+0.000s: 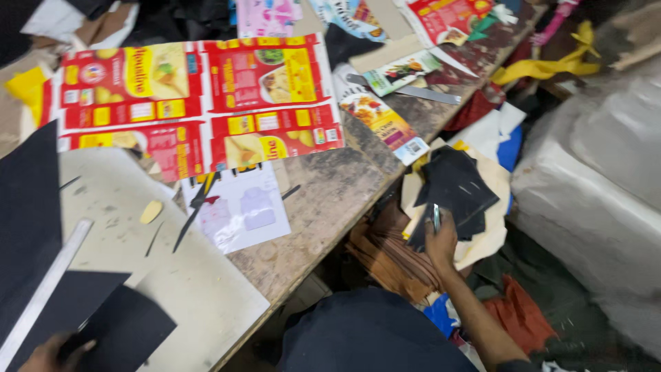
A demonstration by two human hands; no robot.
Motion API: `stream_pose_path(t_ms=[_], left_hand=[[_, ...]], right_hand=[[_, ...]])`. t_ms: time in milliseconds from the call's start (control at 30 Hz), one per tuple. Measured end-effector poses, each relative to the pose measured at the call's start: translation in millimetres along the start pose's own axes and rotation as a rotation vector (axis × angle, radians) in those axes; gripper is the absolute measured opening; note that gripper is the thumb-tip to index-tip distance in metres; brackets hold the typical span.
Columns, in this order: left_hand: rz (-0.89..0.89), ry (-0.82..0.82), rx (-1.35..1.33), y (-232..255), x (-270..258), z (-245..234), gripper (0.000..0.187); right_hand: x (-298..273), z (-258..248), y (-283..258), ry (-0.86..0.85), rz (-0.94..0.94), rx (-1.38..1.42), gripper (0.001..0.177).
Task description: The person marks a dark fabric piece using a ruler and chalk, then cuts along the marked lines with a utility knife. The person also uses a printed paper pattern to guide the layout and alignment of the fabric on the table.
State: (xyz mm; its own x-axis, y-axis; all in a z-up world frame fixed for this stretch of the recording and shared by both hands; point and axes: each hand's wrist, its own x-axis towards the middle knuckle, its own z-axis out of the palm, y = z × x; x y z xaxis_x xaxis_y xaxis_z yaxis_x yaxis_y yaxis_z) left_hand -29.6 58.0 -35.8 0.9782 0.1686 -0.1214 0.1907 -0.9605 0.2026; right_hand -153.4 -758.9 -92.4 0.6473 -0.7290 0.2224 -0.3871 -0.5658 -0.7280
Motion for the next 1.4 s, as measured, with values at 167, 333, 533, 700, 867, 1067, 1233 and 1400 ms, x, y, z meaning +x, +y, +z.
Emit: stream_pose_path(t_ms=[167,333,533,700,867,1067,1233,1400], left_hand=[[0.062,0.064,-0.109,10.1,-10.2,-14.0,0.049],[0.215,0.23,-0.206,60.9,-30.6,-32.9,0.034],[0.267,0.41,-0.316,94.9,-84.2,-70.1,0.015],[0.288,0.522,-0.404,84.5,-127.0,-90.3,0.015],[0.325,0.546,-0.431,68.5,-148.8,-108.3,0.017],[0.267,0.327,-0.54,-20.4,-142.6,-114.0,0.056],[0.168,0.349,-0.457,-137.6,-112.3,-104.5,0.054],[0.101,0.305,-0.288,-213.7,-92.4,-111.4,0.057]], right_hand=[[-46.2,28.2,-150.5,-0.33,-0.608,0.064,0.037],[-75.4,93.4,-267.1,-0.847,-0.813,-0.152,0.037],[-120.2,117.4,-347.2,-0.811,-1.075,0.074,0.071],[-208.8,111.1,-403.4,-1.26,-1.041,0.303,0.098],[-292.8,130.9,-473.9,-1.411,-0.975,0.404,0.086],[-350.9,108.2,-515.8,-1.229,-1.266,0.304,0.068],[-353.3,100.9,-540.5,-1.192,-1.03,0.285,0.075],[-348.2,106.9,-547.4,-1.173,-0.813,0.214,0.077]])
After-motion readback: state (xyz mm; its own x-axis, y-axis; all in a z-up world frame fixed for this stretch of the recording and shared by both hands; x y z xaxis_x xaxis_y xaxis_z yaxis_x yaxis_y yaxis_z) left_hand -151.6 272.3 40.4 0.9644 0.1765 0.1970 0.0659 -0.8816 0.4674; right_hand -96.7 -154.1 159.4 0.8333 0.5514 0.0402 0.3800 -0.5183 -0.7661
